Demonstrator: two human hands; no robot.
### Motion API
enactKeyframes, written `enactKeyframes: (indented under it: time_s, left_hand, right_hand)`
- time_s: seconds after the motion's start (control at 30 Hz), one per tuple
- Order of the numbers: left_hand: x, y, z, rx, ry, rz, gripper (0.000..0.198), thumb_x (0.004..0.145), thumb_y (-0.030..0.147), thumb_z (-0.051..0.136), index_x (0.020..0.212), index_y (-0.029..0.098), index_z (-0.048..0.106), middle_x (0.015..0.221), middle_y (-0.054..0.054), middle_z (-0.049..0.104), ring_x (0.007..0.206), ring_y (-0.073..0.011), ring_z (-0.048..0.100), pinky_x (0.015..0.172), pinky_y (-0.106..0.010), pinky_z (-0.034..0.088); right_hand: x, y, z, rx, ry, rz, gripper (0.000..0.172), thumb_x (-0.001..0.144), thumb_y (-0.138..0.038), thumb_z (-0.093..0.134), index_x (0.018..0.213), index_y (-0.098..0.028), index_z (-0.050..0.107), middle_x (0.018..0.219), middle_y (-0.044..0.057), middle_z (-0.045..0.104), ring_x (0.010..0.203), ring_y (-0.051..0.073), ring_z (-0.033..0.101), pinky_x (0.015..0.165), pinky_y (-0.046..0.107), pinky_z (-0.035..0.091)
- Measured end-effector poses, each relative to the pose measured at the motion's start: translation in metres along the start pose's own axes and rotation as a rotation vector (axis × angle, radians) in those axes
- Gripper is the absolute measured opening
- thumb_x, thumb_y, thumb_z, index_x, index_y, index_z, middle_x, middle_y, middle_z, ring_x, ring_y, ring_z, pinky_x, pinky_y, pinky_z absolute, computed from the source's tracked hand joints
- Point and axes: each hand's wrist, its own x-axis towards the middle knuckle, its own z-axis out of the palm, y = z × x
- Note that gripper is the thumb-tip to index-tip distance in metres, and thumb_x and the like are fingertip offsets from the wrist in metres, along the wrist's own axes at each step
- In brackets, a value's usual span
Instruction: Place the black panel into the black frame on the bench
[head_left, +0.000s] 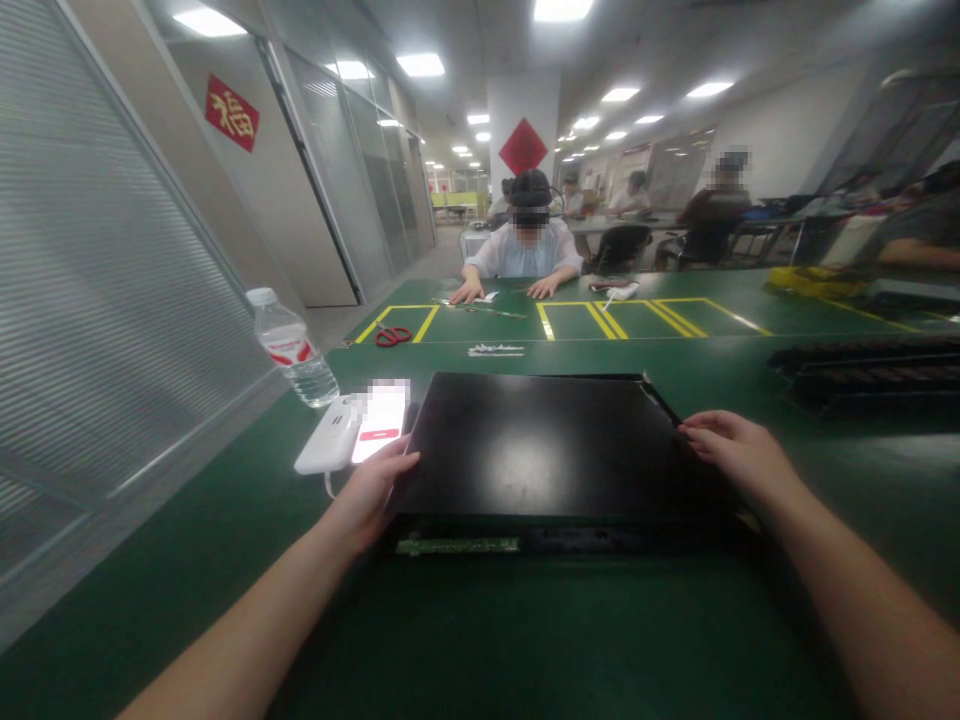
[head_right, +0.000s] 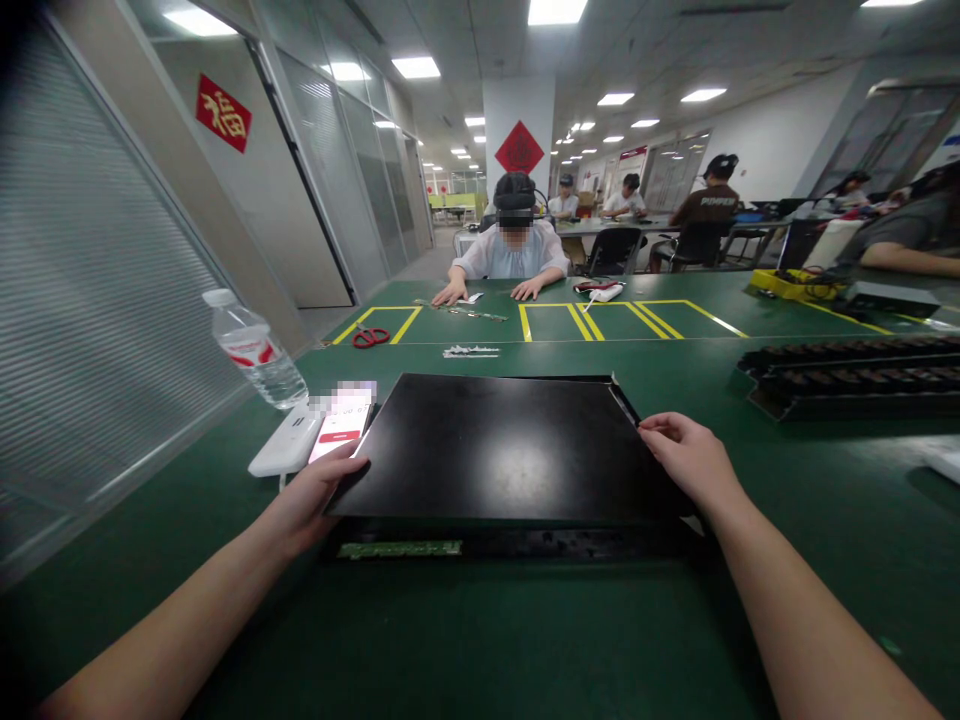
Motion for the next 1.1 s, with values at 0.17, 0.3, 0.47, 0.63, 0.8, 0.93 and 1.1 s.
enactKeyframes:
  time_s: [0.17, 0.3, 0.47, 0.63, 0.8, 0.93, 1.1]
  left_hand:
    - [0.005, -0.005, -0.009, 0.022, -0.045, 0.038, 0.046, 0.083, 0.002, 0.068, 0.127, 0.013, 0.075, 0.107, -0.012, 0.086, 0.085, -0.0252, 0.084, 0.062, -0.027, 0.064]
    - [0.01, -0.01, -0.017, 0.051, -0.087, 0.061, 0.052, 0.085, 0.006, 0.073, 0.137, 0.015, 0.072, 0.111, -0.013, 0.086, 0.089, -0.0263, 0.084, 0.068, -0.028, 0.066]
    - [0.013, -0.011, -0.022, 0.072, -0.136, 0.069, 0.058, 0.088, 0.009, 0.074, 0.145, 0.017, 0.068, 0.119, -0.013, 0.084, 0.094, -0.027, 0.084, 0.072, -0.029, 0.066]
    - [0.016, -0.013, -0.025, 0.074, -0.146, 0.067, 0.061, 0.089, 0.012, 0.076, 0.149, 0.02, 0.066, 0.124, -0.013, 0.083, 0.098, -0.0272, 0.084, 0.075, -0.03, 0.067]
    - [0.016, -0.014, -0.024, 0.09, -0.141, 0.057, 0.06, 0.089, 0.012, 0.076, 0.148, 0.02, 0.066, 0.123, -0.013, 0.084, 0.098, -0.0278, 0.084, 0.072, -0.029, 0.066]
    - [0.014, -0.013, -0.022, 0.118, -0.13, 0.049, 0.059, 0.09, 0.012, 0.075, 0.148, 0.019, 0.066, 0.124, -0.014, 0.084, 0.097, -0.0283, 0.084, 0.069, -0.029, 0.066]
    - [0.014, -0.013, -0.024, 0.128, -0.138, 0.036, 0.061, 0.091, 0.012, 0.076, 0.15, 0.02, 0.065, 0.126, -0.014, 0.083, 0.097, -0.0282, 0.084, 0.069, -0.029, 0.066]
  right_hand:
    - [-0.008, -0.014, -0.002, -0.127, -0.005, 0.036, 0.03, 0.074, -0.049, 0.069, 0.091, -0.025, 0.077, 0.094, 0.007, 0.079, 0.088, 0.029, 0.074, 0.077, 0.038, 0.055]
    - [-0.015, -0.023, -0.001, -0.233, 0.004, 0.019, 0.029, 0.075, -0.048, 0.066, 0.09, -0.025, 0.077, 0.094, 0.007, 0.078, 0.089, 0.029, 0.073, 0.079, 0.039, 0.052]
    - [-0.016, -0.02, 0.002, -0.29, 0.027, -0.039, 0.029, 0.077, -0.05, 0.064, 0.089, -0.027, 0.078, 0.099, 0.007, 0.079, 0.092, 0.03, 0.073, 0.078, 0.039, 0.05]
    - [-0.013, -0.013, 0.003, -0.318, 0.05, -0.066, 0.031, 0.077, -0.05, 0.064, 0.09, -0.027, 0.08, 0.097, 0.008, 0.079, 0.092, 0.031, 0.073, 0.075, 0.039, 0.049]
    - [-0.013, -0.011, 0.005, -0.345, 0.045, -0.112, 0.029, 0.079, -0.048, 0.063, 0.09, -0.027, 0.079, 0.095, 0.007, 0.079, 0.088, 0.029, 0.072, 0.073, 0.037, 0.049]
    - [-0.016, -0.015, 0.005, -0.39, 0.06, -0.129, 0.029, 0.08, -0.048, 0.063, 0.09, -0.027, 0.08, 0.091, 0.007, 0.077, 0.083, 0.028, 0.07, 0.071, 0.036, 0.048]
    - [-0.021, -0.023, 0.005, -0.429, 0.039, -0.107, 0.029, 0.081, -0.046, 0.061, 0.091, -0.027, 0.081, 0.094, 0.006, 0.078, 0.085, 0.027, 0.07, 0.071, 0.036, 0.048]
